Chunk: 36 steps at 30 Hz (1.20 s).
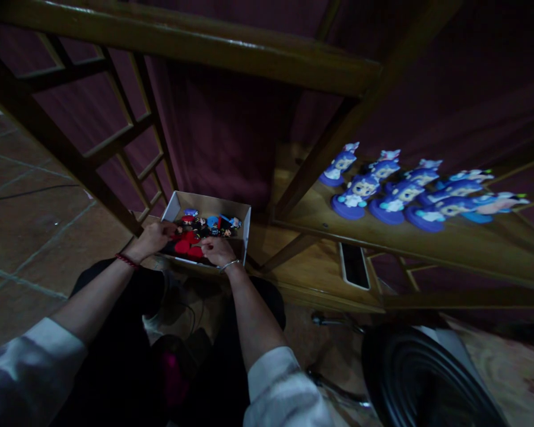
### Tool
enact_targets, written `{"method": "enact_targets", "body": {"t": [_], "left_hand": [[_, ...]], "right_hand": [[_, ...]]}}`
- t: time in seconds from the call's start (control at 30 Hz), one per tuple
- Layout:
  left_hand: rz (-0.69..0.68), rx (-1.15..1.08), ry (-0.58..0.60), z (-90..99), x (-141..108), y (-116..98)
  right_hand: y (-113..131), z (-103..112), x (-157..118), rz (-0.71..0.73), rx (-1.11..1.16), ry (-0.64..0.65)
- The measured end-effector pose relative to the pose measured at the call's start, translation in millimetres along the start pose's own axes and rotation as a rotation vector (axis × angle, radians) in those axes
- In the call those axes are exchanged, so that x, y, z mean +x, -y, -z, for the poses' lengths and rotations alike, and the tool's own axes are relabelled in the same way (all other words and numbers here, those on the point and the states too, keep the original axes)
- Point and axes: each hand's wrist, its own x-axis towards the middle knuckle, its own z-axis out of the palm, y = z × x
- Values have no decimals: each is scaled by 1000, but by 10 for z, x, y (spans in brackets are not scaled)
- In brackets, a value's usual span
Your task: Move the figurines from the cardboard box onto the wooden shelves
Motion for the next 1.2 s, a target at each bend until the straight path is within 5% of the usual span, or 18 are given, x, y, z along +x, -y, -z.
{"method": "enact_targets", "body": {"t": [0.13,0.27,0.63,1.0,1.2], "left_hand": [[-143,627,32,0,-94,16],[-150,830,63,-54,-194,-94],[-257,864,17,-165,-197,-118],[-192,928,165,-136,-221,-228],[-151,861,134,-163,-222,-262]], "right_hand": [[-61,5,25,6,-4,-20],[-56,-18,48,11,62,-5],[38,24,-82,-57,62,-55],[-9,45,-203,-81,115,-98],[-81,70,-255,-95,229,-99]]}}
